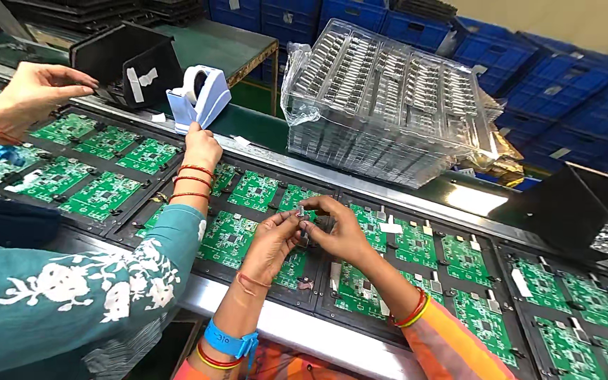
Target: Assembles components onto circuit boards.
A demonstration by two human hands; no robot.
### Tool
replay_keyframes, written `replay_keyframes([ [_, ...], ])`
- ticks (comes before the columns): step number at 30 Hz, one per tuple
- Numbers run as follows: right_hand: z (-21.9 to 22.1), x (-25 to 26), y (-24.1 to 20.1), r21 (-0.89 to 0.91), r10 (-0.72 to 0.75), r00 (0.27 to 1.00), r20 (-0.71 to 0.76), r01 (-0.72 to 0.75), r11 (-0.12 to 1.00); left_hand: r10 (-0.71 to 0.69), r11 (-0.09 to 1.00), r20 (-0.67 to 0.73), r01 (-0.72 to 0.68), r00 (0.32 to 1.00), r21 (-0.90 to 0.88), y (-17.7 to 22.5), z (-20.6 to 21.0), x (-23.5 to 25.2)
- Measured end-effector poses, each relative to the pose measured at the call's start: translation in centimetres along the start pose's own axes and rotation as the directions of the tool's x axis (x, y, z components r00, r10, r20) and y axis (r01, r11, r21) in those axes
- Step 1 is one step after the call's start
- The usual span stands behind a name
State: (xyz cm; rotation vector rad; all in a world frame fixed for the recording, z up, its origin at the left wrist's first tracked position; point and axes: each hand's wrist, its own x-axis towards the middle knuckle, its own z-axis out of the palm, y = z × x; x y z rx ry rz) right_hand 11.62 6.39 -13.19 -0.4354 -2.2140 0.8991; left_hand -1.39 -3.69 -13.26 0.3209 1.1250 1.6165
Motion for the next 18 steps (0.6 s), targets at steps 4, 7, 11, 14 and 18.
replay_keyframes([
  [4,-1.3,1.5,0.9,-0.031,0.005,1.0,-0.027,-0.006,1.0,-0.023,0.998,-0.011,0.022,1.0,-0.06,0.0,0.3,0.5],
  [7,-3.2,2.9,3.4,-0.275,0.062,0.998,-0.016,-0.064,0.959,-0.023,0.999,-0.019,0.022,1.0,-0.038,0.0,0.1,0.2],
  [11,-4.0,4.0,6.5,-0.539,0.181,0.978,0.1,-0.1,0.837,-0.039,0.998,-0.037,0.037,0.999,-0.055,0.1,0.2,0.3],
  [14,-3.5,4.7,6.7,-0.67,0.3,0.934,0.196,-0.096,0.736,-0.051,0.997,-0.038,0.049,0.998,-0.067,0.0,0.2,0.5],
  [18,-3.1,5.5,6.8,-0.746,0.381,0.89,0.25,-0.074,0.662,-0.047,0.997,-0.038,0.045,0.998,-0.059,-0.1,0.2,0.5],
])
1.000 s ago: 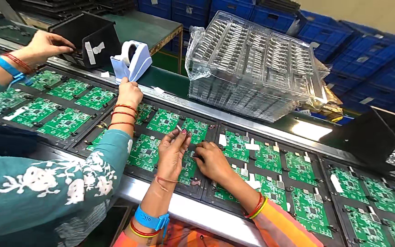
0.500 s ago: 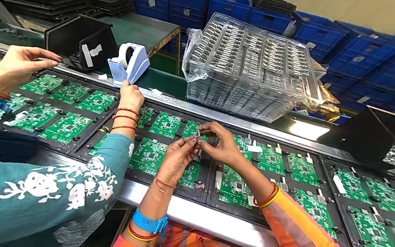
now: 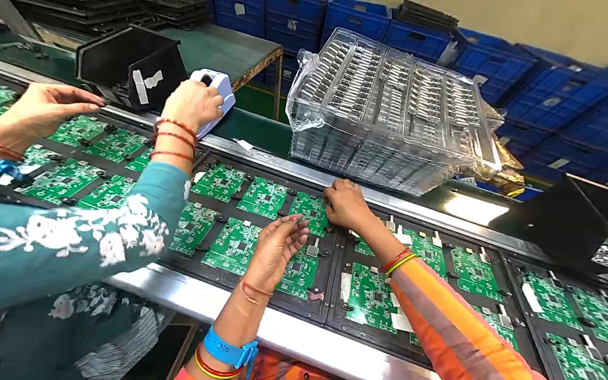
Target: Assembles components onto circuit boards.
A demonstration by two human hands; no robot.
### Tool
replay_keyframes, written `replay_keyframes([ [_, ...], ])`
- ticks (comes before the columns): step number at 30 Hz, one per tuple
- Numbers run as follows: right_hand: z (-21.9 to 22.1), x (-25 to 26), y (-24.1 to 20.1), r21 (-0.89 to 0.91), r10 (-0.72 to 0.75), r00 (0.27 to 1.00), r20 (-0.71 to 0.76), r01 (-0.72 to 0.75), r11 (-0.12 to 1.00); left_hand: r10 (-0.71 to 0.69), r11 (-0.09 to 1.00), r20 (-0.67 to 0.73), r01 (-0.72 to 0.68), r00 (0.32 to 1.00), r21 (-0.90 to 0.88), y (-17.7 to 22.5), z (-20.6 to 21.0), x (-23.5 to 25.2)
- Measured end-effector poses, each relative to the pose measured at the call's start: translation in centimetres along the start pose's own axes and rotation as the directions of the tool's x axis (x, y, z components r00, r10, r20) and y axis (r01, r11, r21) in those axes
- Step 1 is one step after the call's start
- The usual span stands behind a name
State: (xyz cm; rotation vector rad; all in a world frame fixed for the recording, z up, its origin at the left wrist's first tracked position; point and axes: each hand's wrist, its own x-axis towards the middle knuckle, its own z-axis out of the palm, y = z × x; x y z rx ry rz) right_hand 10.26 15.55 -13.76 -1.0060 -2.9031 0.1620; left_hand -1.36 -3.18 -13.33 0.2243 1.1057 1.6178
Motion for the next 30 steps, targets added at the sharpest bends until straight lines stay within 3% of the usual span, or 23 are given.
replay_keyframes([
  [6,-0.4,0.0,0.1,-0.002,0.032,0.997,0.066,-0.032,0.999,0.006,1.0,0.014,-0.006,1.0,0.021,-0.1,0.0,-0.2],
  [19,1.3,-2.4,1.0,0.073,0.055,0.989,-0.139,-0.045,0.996,-0.002,1.0,0.023,0.001,1.0,0.009,-0.2,0.1,0.1],
  [23,0.5,-2.4,1.4,0.059,0.063,0.996,-0.064,-0.059,0.997,-0.01,1.0,0.016,0.01,1.0,0.011,-0.2,0.1,0.1],
  [30,0.6,-2.8,2.3,0.049,0.062,0.996,-0.063,-0.059,0.997,-0.01,1.0,0.015,0.01,1.0,0.021,-0.2,0.1,0.1],
])
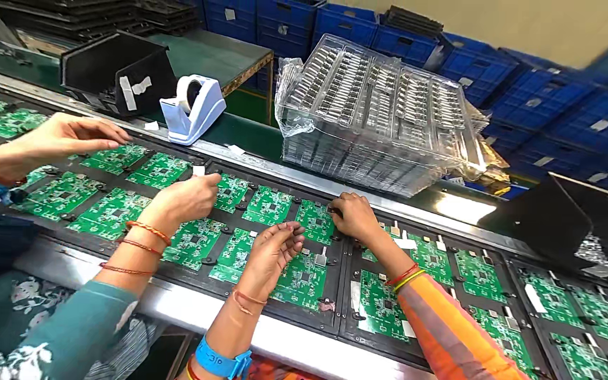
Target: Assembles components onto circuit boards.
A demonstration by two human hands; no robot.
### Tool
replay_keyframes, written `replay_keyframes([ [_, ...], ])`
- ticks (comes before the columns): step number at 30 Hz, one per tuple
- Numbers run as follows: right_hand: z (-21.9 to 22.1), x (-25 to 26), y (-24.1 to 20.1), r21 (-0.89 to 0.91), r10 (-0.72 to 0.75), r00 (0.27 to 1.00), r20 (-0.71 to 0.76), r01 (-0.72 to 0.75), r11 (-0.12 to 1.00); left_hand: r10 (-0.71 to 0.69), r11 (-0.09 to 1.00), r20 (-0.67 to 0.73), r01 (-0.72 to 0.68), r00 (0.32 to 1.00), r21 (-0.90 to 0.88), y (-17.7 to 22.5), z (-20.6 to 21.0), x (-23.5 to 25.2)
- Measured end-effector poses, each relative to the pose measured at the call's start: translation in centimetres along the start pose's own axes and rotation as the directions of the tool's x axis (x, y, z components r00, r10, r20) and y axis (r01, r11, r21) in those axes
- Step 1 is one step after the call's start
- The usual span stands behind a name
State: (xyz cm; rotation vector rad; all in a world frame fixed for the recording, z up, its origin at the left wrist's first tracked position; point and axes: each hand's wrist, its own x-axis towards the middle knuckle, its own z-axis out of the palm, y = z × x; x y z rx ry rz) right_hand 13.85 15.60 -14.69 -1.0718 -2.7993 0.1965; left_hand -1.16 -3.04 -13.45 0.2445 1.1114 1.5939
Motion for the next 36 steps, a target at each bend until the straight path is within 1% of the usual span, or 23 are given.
replay_keyframes([
  [2,-0.4,0.1,0.1,-0.006,0.005,1.0,0.029,-0.005,1.0,0.002,1.0,-0.002,-0.002,1.0,-0.001,0.0,0.1,0.0],
  [4,-0.2,-0.3,-0.2,-0.017,0.007,1.0,0.018,-0.007,1.0,0.004,1.0,-0.001,-0.004,1.0,-0.002,0.0,0.1,0.0],
  [7,0.4,-1.6,-0.4,-0.089,-0.011,1.0,0.01,0.012,0.996,0.01,1.0,-0.008,-0.01,1.0,-0.002,0.1,0.1,0.0],
  [9,0.0,-2.5,-0.7,-0.11,0.01,0.999,0.044,-0.005,0.994,0.005,1.0,-0.016,-0.005,1.0,0.006,0.1,0.4,-0.1],
  [11,-1.3,-3.2,-1.4,-0.066,-0.022,1.0,0.022,0.023,0.998,0.006,1.0,-0.029,-0.005,1.0,0.01,0.1,0.5,0.0],
  [12,-2.4,-3.5,-1.9,-0.028,-0.07,0.997,-0.043,0.069,0.997,0.008,1.0,-0.029,-0.008,1.0,0.007,0.1,0.5,0.1],
  [13,-3.8,-3.8,-2.4,-0.008,-0.133,0.98,-0.151,0.134,0.991,0.011,1.0,-0.027,-0.011,1.0,-0.001,0.1,0.5,0.1],
  [14,-5.5,-3.9,-2.6,-0.026,-0.194,0.942,-0.273,0.194,0.981,0.009,1.0,-0.027,-0.009,1.0,-0.003,0.1,0.5,0.1],
  [15,-7.7,-3.9,-2.7,-0.057,-0.222,0.904,-0.366,0.216,0.975,0.008,1.0,-0.023,-0.009,1.0,-0.005,0.1,0.5,0.2],
  [16,-10.2,-3.6,-2.3,-0.099,-0.231,0.863,-0.449,0.209,0.973,0.011,1.0,-0.014,-0.011,1.0,-0.002,0.0,0.5,0.2],
  [17,-12.9,-3.1,-1.4,-0.134,-0.211,0.84,-0.5,0.165,0.977,0.015,1.0,-0.006,-0.015,1.0,0.0,-0.1,0.5,0.3],
  [19,-18.0,-1.4,1.3,-0.152,-0.1,0.844,-0.526,0.022,0.988,0.026,1.0,0.003,-0.026,1.0,0.004,-0.2,0.4,0.4],
  [20,-20.2,-0.3,3.0,-0.14,-0.031,0.858,-0.512,-0.048,0.989,0.033,0.999,0.007,-0.033,0.999,0.004,-0.2,0.3,0.5],
  [22,-23.0,2.3,6.8,-0.111,0.088,0.909,-0.406,-0.145,0.983,0.045,0.999,0.005,-0.045,0.999,0.002,-0.2,0.3,0.5],
  [24,-23.8,4.8,10.4,-0.092,0.148,0.954,-0.261,-0.177,0.98,0.044,0.999,-0.004,-0.044,0.999,0.007,-0.1,0.4,0.4],
  [26,-23.5,6.5,12.6,-0.087,0.183,0.974,-0.132,-0.195,0.977,0.042,0.999,-0.01,-0.042,0.999,0.015,0.0,0.4,0.3],
  [28,-23.4,7.3,12.9,-0.105,0.216,0.976,-0.016,-0.217,0.971,0.039,0.999,-0.014,-0.039,0.999,0.025,0.0,0.5,0.3],
  [30,-23.4,8.2,13.0,-0.119,0.242,0.969,0.059,-0.234,0.965,0.03,0.999,-0.023,-0.03,0.999,0.035,0.0,0.6,0.2],
  [36,-23.8,9.6,12.6,-0.156,0.302,0.939,0.163,-0.278,0.948,0.018,0.999,-0.02,-0.017,1.0,0.048,0.0,0.4,0.3],
])
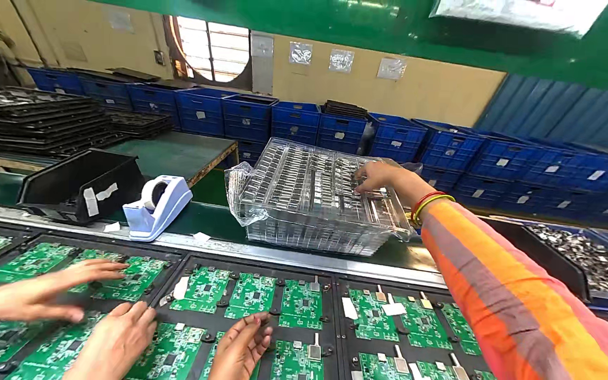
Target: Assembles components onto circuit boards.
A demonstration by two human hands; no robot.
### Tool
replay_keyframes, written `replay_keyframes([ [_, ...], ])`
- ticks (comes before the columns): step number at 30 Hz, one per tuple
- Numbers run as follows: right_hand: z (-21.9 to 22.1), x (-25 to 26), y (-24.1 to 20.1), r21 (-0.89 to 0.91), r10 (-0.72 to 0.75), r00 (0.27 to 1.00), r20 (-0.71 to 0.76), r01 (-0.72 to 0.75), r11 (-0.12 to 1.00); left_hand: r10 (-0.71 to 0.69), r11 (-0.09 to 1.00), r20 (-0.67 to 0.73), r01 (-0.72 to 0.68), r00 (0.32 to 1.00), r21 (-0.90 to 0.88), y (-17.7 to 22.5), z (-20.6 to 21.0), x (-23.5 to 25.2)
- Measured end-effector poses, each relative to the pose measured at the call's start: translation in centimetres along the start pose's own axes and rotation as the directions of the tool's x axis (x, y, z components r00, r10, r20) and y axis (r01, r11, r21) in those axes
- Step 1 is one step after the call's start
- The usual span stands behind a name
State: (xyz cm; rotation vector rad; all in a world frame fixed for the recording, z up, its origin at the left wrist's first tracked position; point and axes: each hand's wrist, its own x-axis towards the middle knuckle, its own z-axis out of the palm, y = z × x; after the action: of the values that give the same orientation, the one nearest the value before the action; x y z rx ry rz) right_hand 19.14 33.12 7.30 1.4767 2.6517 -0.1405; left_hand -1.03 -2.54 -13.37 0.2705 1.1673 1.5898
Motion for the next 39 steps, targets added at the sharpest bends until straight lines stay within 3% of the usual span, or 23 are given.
replay_keyframes([
  [4,-0.2,0.1,-0.1,0.012,-0.015,1.0,0.022,0.015,1.0,-0.001,1.0,-0.006,0.001,1.0,0.002,0.0,0.0,0.0],
  [9,-0.2,0.3,0.4,-0.012,-0.024,0.997,-0.073,0.023,1.0,-0.012,1.0,-0.018,0.012,1.0,-0.028,0.0,0.0,0.1],
  [14,-2.2,-2.6,-0.4,-0.028,-0.007,0.955,-0.298,-0.002,1.0,-0.006,1.0,-0.021,0.005,1.0,-0.029,-0.2,0.0,0.3],
  [17,-1.9,-7.0,-3.4,-0.007,-0.142,0.877,-0.459,0.157,0.988,0.005,0.999,0.006,-0.005,1.0,-0.038,-0.4,0.0,0.4],
  [19,0.6,-11.4,-7.1,0.11,-0.228,0.827,-0.514,0.328,0.938,0.035,0.999,0.075,-0.033,0.997,-0.025,-0.5,-0.1,0.3],
  [21,5.3,-15.5,-11.4,0.236,-0.281,0.812,-0.512,0.448,0.862,0.09,0.996,0.247,-0.092,0.965,-0.006,-0.8,-0.5,0.2],
  [23,11.0,-18.0,-14.8,0.334,-0.276,0.869,-0.41,0.424,0.842,0.108,0.993,0.42,-0.117,0.901,-0.003,-1.0,-0.7,-0.1],
  [26,17.5,-18.6,-17.9,0.4,-0.186,0.94,-0.287,0.294,0.868,0.094,0.996,0.483,-0.084,0.871,-0.044,-1.4,-0.4,-0.2],
  [28,20.3,-18.5,-18.9,0.426,-0.149,0.946,-0.289,0.266,0.865,0.08,0.994,0.434,-0.038,0.897,-0.106,-1.6,-0.2,-0.1],
  [31,23.4,-18.6,-20.1,0.366,-0.194,0.878,-0.439,0.371,0.853,0.024,0.986,0.246,0.018,0.969,-0.168,-1.3,0.5,-0.5],
  [39,26.6,-19.5,-22.0,0.167,-0.337,0.72,-0.607,0.53,0.831,0.005,0.997,0.046,-0.001,0.999,-0.074,-1.7,0.4,0.4],
])
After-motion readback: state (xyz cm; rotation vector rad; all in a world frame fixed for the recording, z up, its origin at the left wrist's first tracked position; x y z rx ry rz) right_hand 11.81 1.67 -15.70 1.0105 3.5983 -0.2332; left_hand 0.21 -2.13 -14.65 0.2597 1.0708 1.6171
